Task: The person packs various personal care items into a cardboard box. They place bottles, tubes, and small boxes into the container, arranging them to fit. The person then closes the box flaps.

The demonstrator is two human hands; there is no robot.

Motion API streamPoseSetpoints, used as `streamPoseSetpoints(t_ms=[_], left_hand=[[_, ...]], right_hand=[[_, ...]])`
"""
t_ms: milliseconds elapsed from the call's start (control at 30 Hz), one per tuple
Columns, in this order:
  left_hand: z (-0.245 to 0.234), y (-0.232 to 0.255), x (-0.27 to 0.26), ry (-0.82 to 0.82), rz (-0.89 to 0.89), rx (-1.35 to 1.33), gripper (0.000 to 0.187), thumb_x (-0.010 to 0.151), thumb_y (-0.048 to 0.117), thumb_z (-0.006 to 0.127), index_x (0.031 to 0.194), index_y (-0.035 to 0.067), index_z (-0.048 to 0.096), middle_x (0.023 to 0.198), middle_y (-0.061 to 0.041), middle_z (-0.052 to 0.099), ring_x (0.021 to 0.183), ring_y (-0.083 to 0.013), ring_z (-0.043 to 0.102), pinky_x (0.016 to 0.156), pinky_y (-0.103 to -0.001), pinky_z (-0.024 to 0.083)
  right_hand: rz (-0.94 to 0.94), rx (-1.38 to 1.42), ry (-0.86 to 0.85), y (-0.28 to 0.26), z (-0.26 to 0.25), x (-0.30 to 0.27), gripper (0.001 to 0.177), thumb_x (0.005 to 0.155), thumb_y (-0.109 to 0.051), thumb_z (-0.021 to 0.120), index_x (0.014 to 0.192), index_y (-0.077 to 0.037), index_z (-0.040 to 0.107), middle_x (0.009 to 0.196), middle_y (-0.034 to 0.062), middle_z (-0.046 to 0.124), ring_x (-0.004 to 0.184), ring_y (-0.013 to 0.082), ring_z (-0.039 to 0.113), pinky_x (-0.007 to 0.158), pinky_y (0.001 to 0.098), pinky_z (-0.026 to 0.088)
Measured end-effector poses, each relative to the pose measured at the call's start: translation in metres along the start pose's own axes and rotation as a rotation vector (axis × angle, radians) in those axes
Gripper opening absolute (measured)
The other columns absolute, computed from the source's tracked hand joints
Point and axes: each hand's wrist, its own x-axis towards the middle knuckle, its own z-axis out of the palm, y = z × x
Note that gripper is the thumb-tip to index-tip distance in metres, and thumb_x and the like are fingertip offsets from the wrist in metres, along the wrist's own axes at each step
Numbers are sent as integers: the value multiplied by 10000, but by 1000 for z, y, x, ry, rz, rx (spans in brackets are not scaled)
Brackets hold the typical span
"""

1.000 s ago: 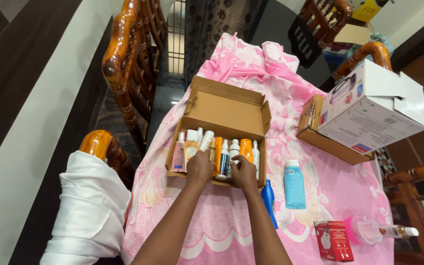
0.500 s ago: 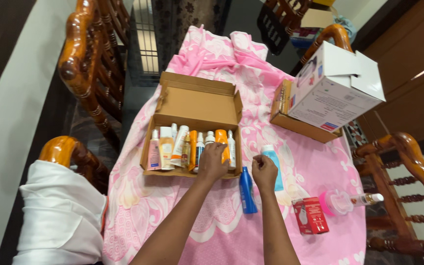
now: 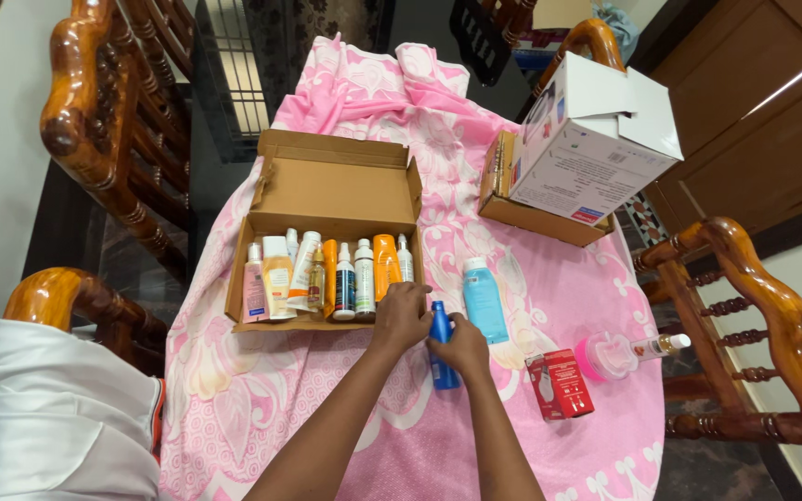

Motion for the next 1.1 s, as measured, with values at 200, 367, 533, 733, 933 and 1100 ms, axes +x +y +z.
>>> streamPoseSetpoints(t_ms=[200, 367, 533, 733, 933, 1100], left_hand=[[-19, -10, 0, 24, -19, 6, 455, 724, 134, 796, 1166, 60, 717, 1135, -155, 689, 1125, -354, 601, 996, -454, 490], [-32, -41, 0, 162, -78, -11, 354, 801, 139, 755, 1149, 74, 733, 1109, -151, 720, 1081, -356, 643, 969, -441, 516], [-28, -63, 2, 61, -306, -291, 346, 914, 252, 705, 1224, 100, 720, 1055, -133, 769, 908, -252, 761, 829, -354, 602], [-32, -99, -1, -1, -421, -530, 495, 885, 289, 725, 1351, 131, 668, 1031, -127, 787, 886, -197, 754, 806, -336, 589], [-61, -106, -5, 20, -449, -348, 632, 794, 222, 772, 1396, 114, 614, 1020, -124, 783, 834, -189, 778, 772, -331, 604], [-68, -116, -8, 74, -377, -424, 613, 785, 93, 737, 1382, 51, 604, 1068, -117, 784, 885, -160, 787, 801, -303, 613]], right_hand=[[112, 43, 94, 19, -15, 25, 781, 631, -477, 846, 1285, -84, 676, 1025, 169, 768, 929, 313, 750, 841, 405, 592], [32, 204, 167, -5, -34, 37, 847, 641, -524, 849, 1312, -42, 664, 1019, 169, 768, 903, 282, 757, 823, 382, 590], [-96, 400, 115, -62, -20, 56, 807, 680, -520, 850, 1289, -18, 678, 1038, 161, 765, 902, 255, 760, 798, 374, 602], [-126, 442, 60, -128, 8, 57, 773, 739, -472, 802, 1386, -93, 615, 1037, 187, 767, 892, 274, 766, 786, 390, 605], [-251, 327, 33, -131, 49, 69, 862, 707, -470, 824, 1417, -63, 553, 1138, 236, 728, 1002, 339, 739, 851, 420, 582], [-296, 145, 149, -133, 74, 72, 838, 753, -466, 811, 1419, -41, 532, 1111, 280, 703, 999, 425, 704, 854, 480, 562]])
